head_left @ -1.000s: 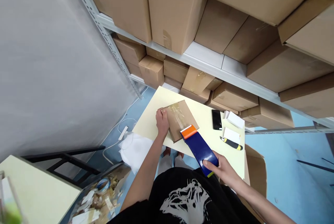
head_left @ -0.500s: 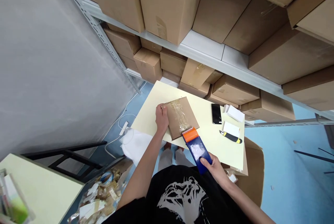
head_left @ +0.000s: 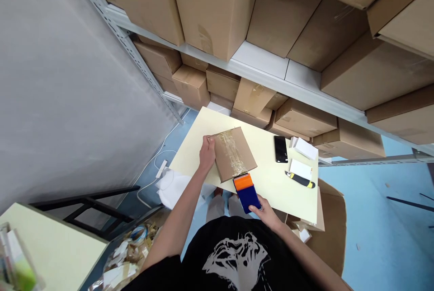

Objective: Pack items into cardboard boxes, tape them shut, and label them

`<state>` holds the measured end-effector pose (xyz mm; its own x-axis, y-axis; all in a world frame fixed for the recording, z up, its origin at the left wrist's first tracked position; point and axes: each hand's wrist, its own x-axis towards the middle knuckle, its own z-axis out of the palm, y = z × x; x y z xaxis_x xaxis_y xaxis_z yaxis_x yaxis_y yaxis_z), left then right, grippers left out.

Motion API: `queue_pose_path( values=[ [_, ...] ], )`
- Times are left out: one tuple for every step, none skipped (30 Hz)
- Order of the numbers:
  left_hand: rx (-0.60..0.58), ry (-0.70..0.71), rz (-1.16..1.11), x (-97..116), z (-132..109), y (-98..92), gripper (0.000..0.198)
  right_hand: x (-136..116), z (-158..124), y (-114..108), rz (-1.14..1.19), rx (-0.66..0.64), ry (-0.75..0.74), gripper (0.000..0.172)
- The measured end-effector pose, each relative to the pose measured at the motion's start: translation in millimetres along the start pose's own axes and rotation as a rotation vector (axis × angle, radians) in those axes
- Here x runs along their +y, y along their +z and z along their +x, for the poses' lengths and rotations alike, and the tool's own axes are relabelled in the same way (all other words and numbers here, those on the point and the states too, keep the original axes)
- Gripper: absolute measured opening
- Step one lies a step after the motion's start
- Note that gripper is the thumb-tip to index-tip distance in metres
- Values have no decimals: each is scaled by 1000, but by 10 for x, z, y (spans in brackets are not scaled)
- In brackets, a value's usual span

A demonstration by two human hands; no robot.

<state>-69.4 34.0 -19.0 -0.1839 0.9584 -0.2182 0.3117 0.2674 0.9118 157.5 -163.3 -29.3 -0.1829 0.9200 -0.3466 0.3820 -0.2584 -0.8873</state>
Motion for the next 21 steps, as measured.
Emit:
queue_pose_path(
  values=[
    [-5, -7, 28, -1, 51, -40, 25, -29, 31, -6, -18, 4, -30, 41],
    [-16, -23, 46, -5, 105, -73, 27, -90, 47, -27, -38, 9, -56, 41],
    [-41, -53, 50, -17, 157, -94, 28, -181, 51, -61, -59, 12, -76, 41],
    [-80, -100, 38, -38, 204, -100, 30, -296, 51, -108, -79, 19, -85, 41],
    [-138, -157, 9, -69, 243, -90, 32, -427, 56, -165, -99, 29, -77, 42],
    [-208, -223, -28, -110, 270, -64, 33, -567, 78, -231, -116, 42, -50, 42],
    [-272, -285, -60, -159, 288, -26, 35, -705, 125, -300, -129, 56, -6, 43],
    [-312, -334, -78, -210, 296, 18, 37, -833, 207, -370, -140, 67, 53, 44],
    [-324, -365, -82, -260, 297, 61, 38, -945, 326, -438, -147, 81, 112, 45],
    [-306, -372, -75, -302, 294, 100, 40, -1038, 481, -502, -147, 94, 156, 46],
    [-267, -361, -64, -332, 289, 132, 41, -1111, 665, -559, -147, 100, 178, 48],
    [-219, -335, -58, -348, 282, 157, 42, -1167, 868, -608, -154, 122, 187, 50],
    [-172, -288, -57, -350, 276, 179, 42, -1212, 1077, -647, -156, 155, 199, 52],
    [-135, -223, -61, -338, 270, 203, 41, -1251, 1280, -675, -138, 154, 217, 52],
    [-106, -143, -67, -317, 265, 235, 39, -1287, 1465, -691, -103, 146, 242, 52],
    [-84, -63, -73, -291, 260, 280, 37, -1324, 1625, -697, -49, 133, 268, 53],
    [-69, 10, -81, -264, 257, 339, 36, -1360, 1754, -695, 7, 112, 290, 53],
    [-55, 64, -89, -239, 256, 411, 36, -1394, 1851, -688, 54, 97, 308, 52],
    [-41, 92, -100, -218, 257, 493, 37, -1424, 1919, -680, 85, 88, 321, 52],
    [-29, 97, -116, -201, 260, 578, 37, -1445, 1961, -673, 96, 84, 330, 51],
    [-17, 95, -134, -189, 263, 660, 37, -1458, 1982, -669, 83, 88, 337, 51]
  ],
)
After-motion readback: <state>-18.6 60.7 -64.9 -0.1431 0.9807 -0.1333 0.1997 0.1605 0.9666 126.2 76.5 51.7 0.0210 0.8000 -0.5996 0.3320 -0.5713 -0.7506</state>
